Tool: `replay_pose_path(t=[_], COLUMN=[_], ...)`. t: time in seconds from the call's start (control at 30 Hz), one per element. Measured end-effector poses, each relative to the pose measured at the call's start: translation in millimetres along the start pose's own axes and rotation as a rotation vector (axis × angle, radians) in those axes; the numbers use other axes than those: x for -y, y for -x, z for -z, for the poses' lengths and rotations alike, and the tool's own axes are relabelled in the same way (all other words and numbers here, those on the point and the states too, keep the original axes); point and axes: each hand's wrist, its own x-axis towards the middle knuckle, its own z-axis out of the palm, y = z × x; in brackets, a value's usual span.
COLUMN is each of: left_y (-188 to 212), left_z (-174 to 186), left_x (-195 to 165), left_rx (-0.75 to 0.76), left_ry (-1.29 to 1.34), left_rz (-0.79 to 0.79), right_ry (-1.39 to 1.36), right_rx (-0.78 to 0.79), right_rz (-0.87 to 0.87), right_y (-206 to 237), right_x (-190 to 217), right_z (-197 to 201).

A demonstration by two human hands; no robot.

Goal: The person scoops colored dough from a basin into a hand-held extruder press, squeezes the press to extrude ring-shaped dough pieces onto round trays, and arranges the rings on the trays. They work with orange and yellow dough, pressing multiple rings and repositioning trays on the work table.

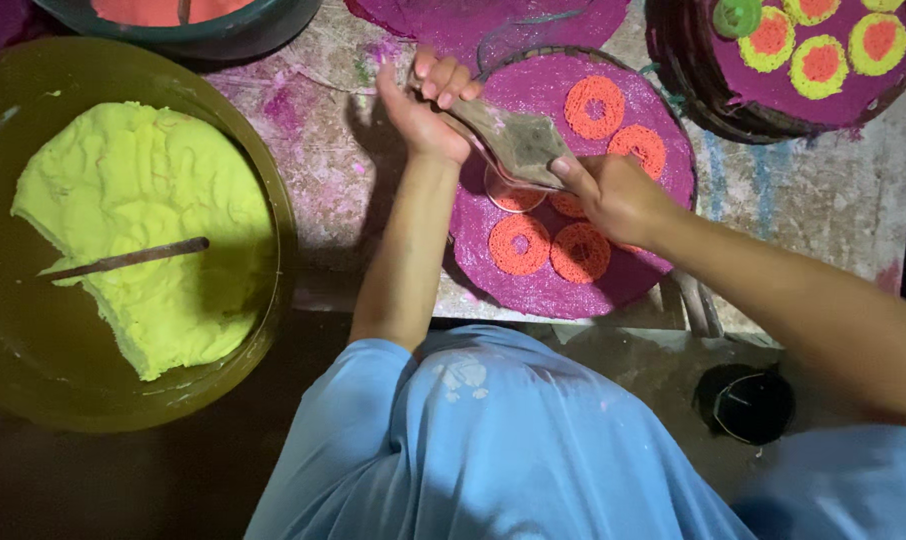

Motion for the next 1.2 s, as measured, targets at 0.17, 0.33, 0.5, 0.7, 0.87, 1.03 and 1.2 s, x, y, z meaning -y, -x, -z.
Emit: replay_pose_path(t=[0.17,0.33,0.5,0.7,0.87,1.03,1.2], left_y=[-1,-10,18,41,49,56,59], left_z=[0,-32,-34,26,44,5,-33], left_x=[37,35,24,31,18,-8,-4], left_rx=[-0.105,-0.045,-0.323,-0.096,0.157,0.437,0.774], left_ry=[0.095,0.025,-0.471,-1.091,-1.642,-2.094,-2.281], left_rz=[0.001,0.072,0.485,0.794,0.252,0.222,0.574], right_ry=[0.229,0.134,-0.056,-0.104,-0.2,-0.454,-0.631], right_rx=[0.032,-0.114,-0.109,-0.185,-0.408,-0.502,-0.647], right_rz=[-0.128,0.021,0.12,0.084,0.165,0.198,0.29], right_y=[8,7,14,16,7,24,53], right_x=[-11,-24,-43,-65,-83,-100,-107], right_z=[24,29,26,16,-4,-23,-53])
